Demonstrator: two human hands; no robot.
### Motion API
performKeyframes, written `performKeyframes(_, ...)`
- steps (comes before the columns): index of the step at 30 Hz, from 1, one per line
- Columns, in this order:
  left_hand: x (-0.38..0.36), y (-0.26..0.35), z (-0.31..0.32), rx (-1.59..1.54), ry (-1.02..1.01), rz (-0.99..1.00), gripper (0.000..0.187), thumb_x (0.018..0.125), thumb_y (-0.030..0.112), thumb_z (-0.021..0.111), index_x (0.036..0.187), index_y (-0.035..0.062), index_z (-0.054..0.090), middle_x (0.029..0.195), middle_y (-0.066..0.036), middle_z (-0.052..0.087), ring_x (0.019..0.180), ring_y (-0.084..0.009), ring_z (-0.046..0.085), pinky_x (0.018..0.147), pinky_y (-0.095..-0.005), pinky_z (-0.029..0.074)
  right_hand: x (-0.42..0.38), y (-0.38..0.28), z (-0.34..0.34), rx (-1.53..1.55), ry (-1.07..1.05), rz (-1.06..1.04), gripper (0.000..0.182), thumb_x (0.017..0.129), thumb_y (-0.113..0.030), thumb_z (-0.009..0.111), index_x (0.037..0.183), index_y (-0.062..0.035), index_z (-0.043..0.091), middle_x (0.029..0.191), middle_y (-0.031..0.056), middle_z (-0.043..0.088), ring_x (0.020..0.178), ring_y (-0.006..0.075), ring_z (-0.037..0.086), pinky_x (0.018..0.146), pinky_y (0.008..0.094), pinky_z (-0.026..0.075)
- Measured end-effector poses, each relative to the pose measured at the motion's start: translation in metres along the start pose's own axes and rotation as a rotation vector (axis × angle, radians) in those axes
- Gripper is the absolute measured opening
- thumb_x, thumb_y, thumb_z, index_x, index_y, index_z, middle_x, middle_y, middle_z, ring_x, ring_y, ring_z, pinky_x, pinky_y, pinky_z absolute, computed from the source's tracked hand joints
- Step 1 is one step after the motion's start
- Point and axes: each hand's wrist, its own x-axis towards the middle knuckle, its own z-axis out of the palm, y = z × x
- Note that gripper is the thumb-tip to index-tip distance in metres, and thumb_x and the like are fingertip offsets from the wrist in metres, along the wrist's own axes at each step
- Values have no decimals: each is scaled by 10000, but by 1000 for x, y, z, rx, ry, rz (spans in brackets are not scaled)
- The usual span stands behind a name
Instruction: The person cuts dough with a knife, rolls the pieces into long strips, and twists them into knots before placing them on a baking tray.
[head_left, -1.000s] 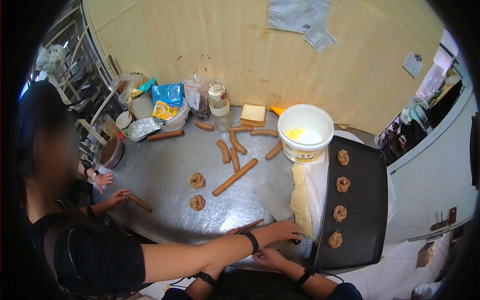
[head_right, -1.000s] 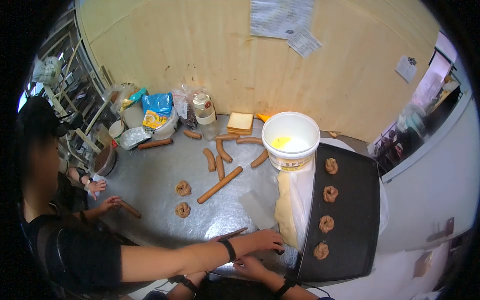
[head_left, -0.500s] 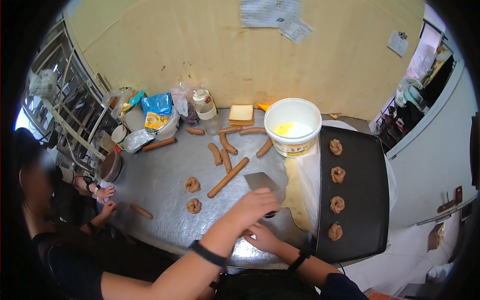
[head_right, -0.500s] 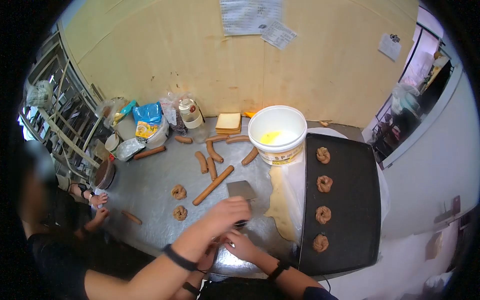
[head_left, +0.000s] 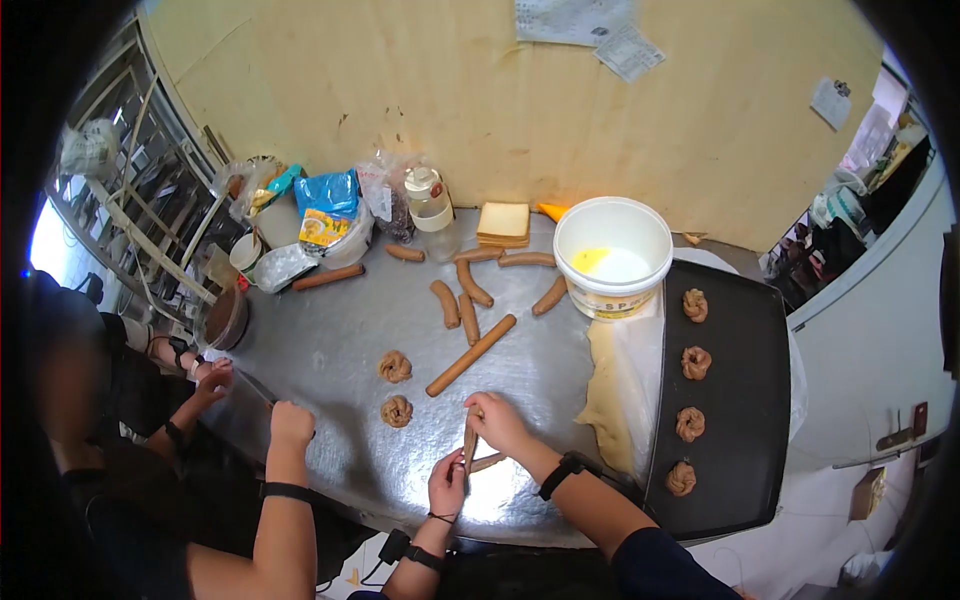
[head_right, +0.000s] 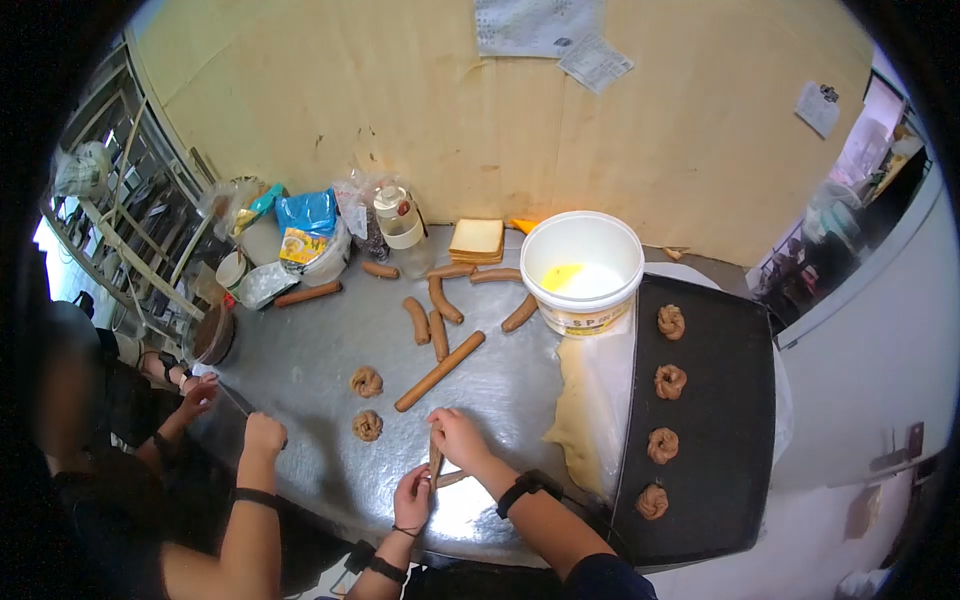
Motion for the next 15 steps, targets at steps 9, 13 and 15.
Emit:
performKeyframes(9, -12, 4, -5, 92, -44, 4, 283, 832, -17, 616, 1109, 11, 563, 985, -71, 606, 876, -147, 579, 805, -276, 494, 12, 16, 11, 19, 33, 61, 234, 783, -50, 641, 1012, -62, 593, 954, 145, 613, 866, 335, 607, 750, 385, 495)
performKeyframes(13, -8, 26, -3, 314, -53, 124, 265, 735, 5, 673, 974, 32, 561, 904, -136, 577, 838, -292, 575, 767, -386, 479, 8, 19, 8, -310, 117, 1, 250, 776, -68, 668, 1011, -92, 587, 900, 124, 585, 885, 332, 588, 773, 414, 486)
performKeyframes(15, -7, 25, -2, 353, -60, 179, 271, 729, 15, 678, 971, 33, 558, 917, -144, 578, 859, -315, 569, 784, -405, 472, 9, 25, 6, -354, 113, 13, 246, 775, -107, 680, 1007, -112, 595, 917, 108, 579, 915, 312, 580, 782, 418, 478)
